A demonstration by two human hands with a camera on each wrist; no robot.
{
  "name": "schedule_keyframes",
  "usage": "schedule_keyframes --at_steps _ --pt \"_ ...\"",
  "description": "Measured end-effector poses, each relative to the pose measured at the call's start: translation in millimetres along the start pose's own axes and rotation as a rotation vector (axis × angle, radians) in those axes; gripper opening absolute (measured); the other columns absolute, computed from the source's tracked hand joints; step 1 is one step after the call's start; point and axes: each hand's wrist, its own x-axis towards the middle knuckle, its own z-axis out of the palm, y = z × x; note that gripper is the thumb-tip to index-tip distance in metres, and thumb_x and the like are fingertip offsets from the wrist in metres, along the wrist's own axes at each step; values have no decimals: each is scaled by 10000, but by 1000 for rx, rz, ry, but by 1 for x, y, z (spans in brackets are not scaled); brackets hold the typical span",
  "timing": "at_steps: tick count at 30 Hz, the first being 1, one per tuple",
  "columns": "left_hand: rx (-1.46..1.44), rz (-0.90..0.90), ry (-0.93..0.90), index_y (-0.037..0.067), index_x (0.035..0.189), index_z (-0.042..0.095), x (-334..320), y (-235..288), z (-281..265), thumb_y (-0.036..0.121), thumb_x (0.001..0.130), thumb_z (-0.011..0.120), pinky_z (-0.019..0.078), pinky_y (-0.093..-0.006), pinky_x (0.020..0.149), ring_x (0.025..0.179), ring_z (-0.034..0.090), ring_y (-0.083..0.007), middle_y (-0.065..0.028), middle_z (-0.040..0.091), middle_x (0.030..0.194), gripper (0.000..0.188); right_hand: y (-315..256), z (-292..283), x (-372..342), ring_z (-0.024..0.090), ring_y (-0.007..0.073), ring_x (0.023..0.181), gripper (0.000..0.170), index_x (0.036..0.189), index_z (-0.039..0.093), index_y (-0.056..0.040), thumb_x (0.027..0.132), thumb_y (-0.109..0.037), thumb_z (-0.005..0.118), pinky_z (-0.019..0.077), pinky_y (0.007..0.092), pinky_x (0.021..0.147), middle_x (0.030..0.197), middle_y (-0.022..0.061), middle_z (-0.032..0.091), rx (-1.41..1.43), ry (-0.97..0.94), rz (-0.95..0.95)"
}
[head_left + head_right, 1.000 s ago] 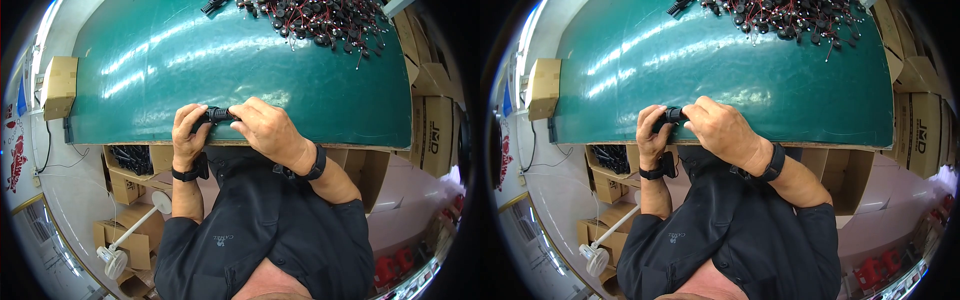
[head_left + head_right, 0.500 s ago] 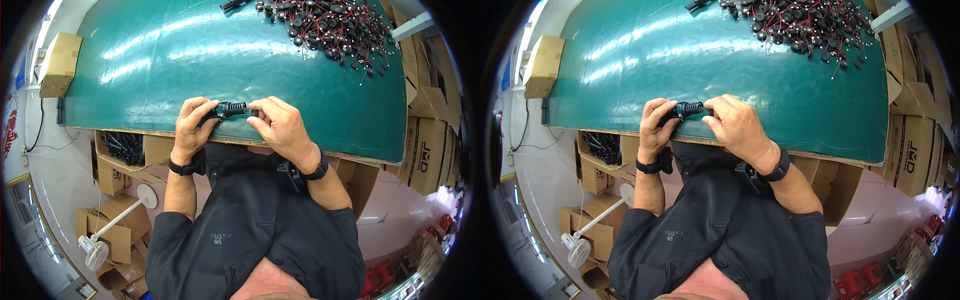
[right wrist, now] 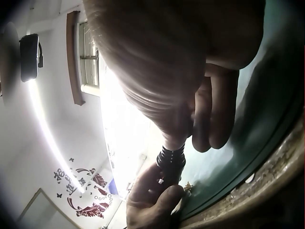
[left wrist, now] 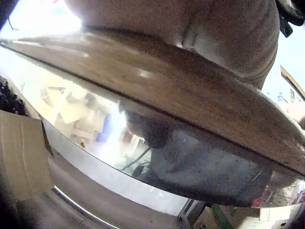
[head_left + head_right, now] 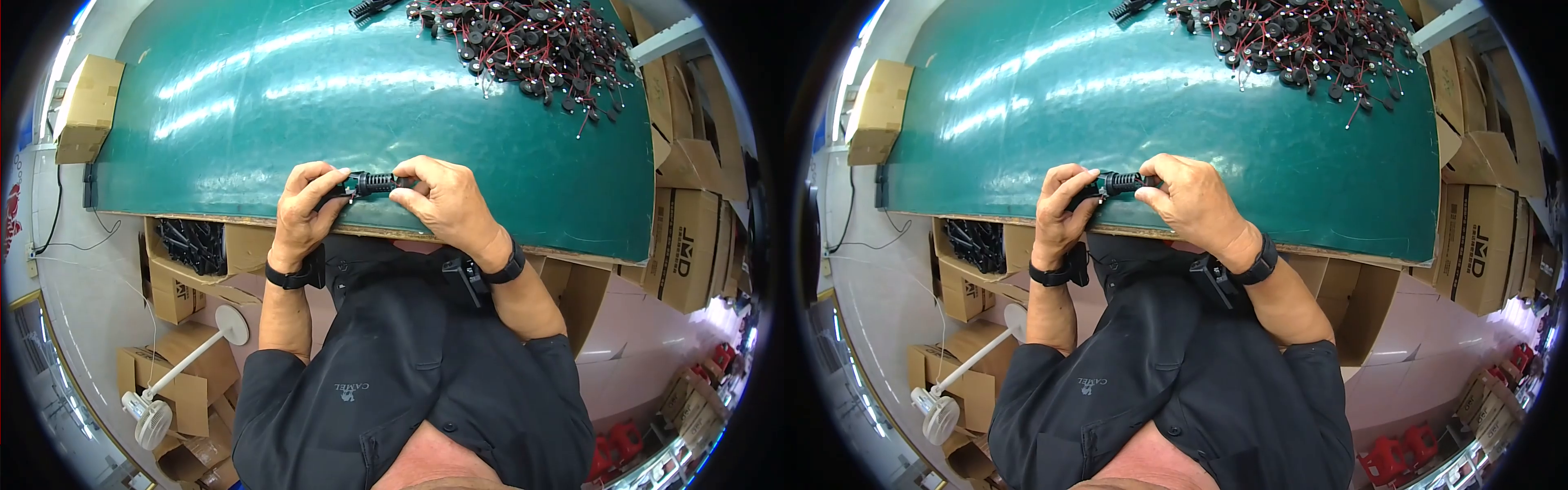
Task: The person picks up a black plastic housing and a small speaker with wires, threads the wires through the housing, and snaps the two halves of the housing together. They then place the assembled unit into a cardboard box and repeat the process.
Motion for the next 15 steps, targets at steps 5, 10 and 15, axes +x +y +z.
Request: schedule_keyframes --at_steps 5,10,15 --pt "-11 5 -13 58 1258 784 1 -1 0 -112 732 853 597 -378 864 1036 700 -282 -120 686 1171 557 4 -1 1 668 122 674 276 1115 778 15 884 -101 876 531 301 619 879 92 734 119 -37 79" --pt "-16 1 -27 56 1262 784 0 -1 0 -112 729 856 595 -378 868 1038 700 -282 -119 684 1171 563 7 2 1 658 138 682 315 1127 794 14 862 -119 901 534 310 629 877 95 726 90 -1 -23" --pt "-22 -6 -41 57 1270 782 0 -3 0 -106 731 861 591 -376 871 1041 699 -281 -118 682 1168 568 9 4 3 664 195 701 340 1133 796 14 850 -136 910 537 333 652 881 113 725 -37 61 -209"
